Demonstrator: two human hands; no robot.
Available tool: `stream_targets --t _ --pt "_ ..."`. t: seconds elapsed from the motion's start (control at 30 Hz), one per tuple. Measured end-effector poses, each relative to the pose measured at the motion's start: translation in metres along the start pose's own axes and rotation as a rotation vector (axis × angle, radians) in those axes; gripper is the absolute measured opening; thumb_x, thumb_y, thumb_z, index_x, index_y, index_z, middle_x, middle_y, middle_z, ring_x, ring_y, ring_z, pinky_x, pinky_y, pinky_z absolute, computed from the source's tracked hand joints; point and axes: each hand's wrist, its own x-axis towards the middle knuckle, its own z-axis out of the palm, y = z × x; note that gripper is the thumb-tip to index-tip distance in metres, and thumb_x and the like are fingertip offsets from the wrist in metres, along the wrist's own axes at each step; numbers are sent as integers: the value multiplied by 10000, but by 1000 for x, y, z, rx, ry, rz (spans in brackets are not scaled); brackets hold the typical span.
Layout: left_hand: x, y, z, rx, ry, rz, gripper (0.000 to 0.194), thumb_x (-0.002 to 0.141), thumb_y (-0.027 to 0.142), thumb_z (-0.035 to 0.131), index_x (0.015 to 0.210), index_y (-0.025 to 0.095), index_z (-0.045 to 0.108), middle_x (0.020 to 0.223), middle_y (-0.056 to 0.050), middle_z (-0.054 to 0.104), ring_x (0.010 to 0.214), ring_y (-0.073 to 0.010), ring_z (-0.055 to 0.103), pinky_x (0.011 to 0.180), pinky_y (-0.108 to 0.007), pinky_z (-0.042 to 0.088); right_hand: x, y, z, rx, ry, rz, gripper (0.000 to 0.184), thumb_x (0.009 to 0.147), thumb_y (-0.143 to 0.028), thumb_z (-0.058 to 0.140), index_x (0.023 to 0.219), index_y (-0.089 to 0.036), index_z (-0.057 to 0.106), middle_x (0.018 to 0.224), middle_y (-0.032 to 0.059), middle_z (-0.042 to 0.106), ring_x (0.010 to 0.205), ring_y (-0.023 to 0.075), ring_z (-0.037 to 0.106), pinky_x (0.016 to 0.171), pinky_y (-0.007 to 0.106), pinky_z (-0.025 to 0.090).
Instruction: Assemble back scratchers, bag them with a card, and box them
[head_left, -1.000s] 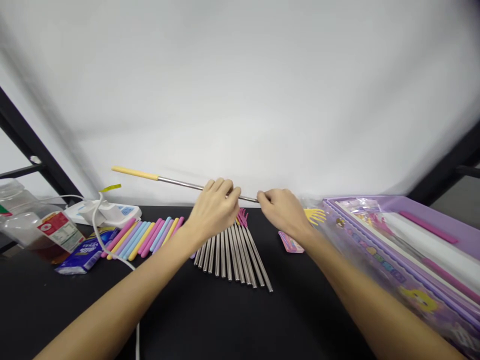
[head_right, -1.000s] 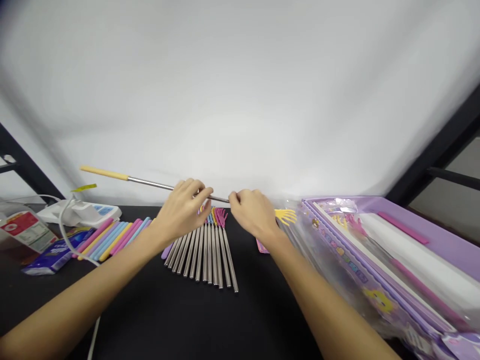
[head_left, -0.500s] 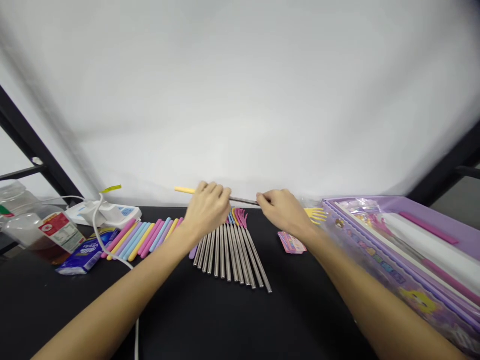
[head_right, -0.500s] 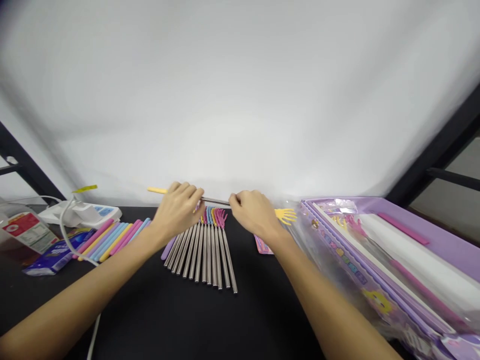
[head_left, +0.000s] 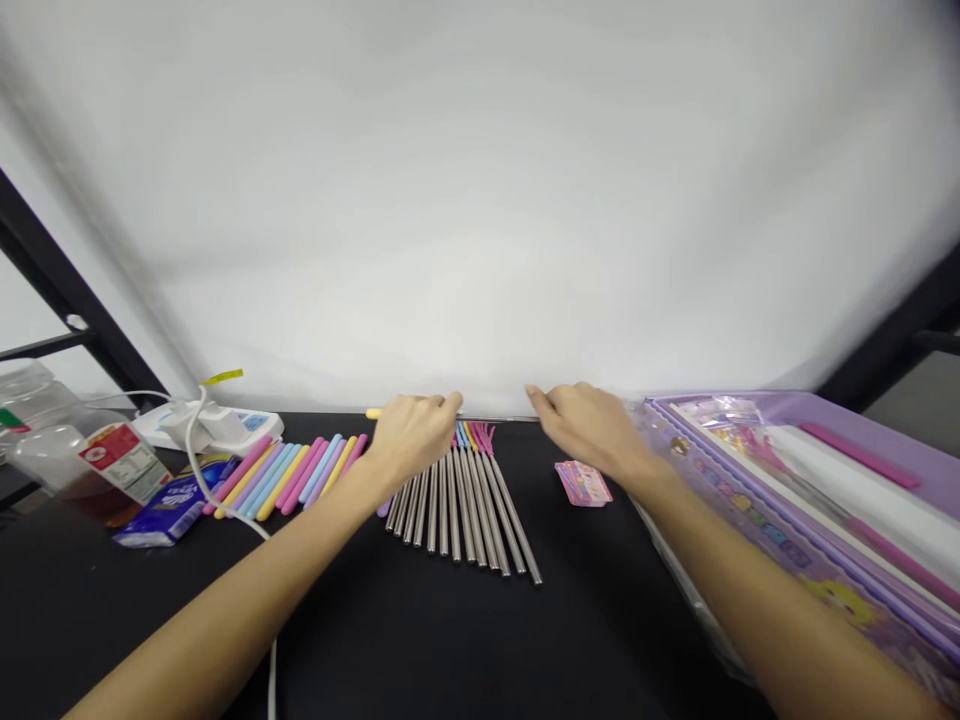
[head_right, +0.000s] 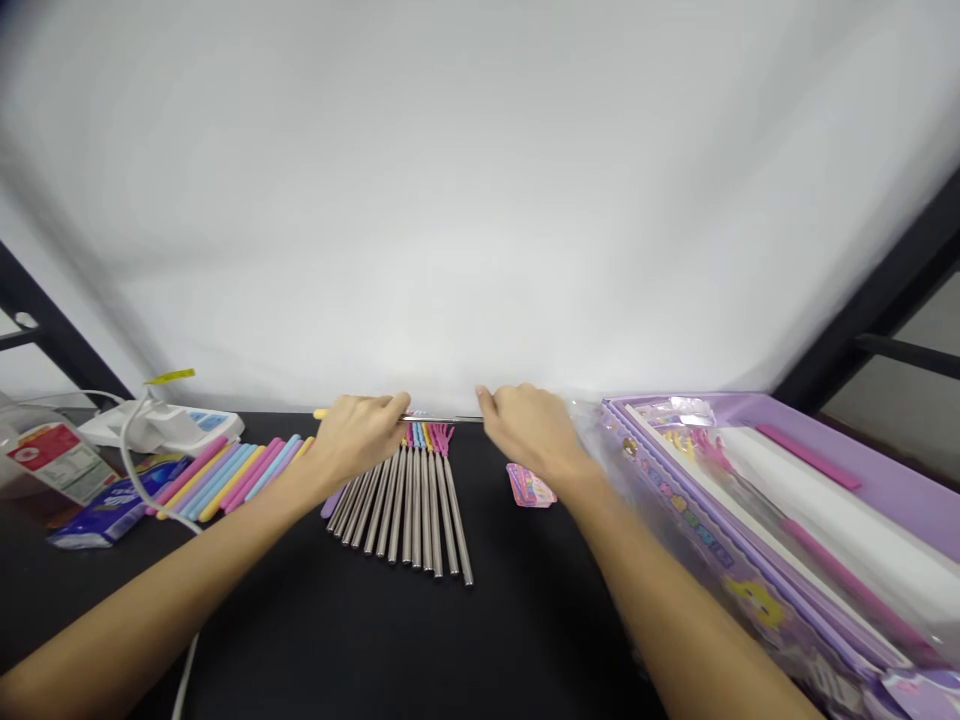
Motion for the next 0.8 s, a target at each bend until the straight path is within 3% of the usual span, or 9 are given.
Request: stream_targets --t 0.2,0.5,0.67,0.8 --pt "4 24 -2 -103 -34 22 165 848 73 449 833 173 579 712 -68 670 593 -237 644 520 -305 344 -7 -35 1 -4 128 47 625 1004 -377 223 707 -156 726 704 141 707 661 247 668 594 314 347" --pt "7 34 -8 -146 -61 35 198 780 17 462 795 173 583 681 -52 665 599 -234 642 520 -311 348 -12 -46 1 55 172 97 581 997 -337 262 707 -152 730 732 149 728 681 254 673 632 324 357" --pt "7 32 -11 -175 17 143 121 868 149 481 811 174 585 684 -31 641 610 -198 624 496 -300 334 -8 -37 5 150 128 56 577 995 -350 260 681 -161 705 745 135 734 693 228 657 623 310 341" --pt "8 25 -15 -157 105 239 210 961 298 448 882 177 600 703 -15 617 599 -163 595 483 -285 325 -5 -32 8 271 79 33 614 1012 -380 224 694 -161 702 762 119 738 680 190 644 636 280 354"
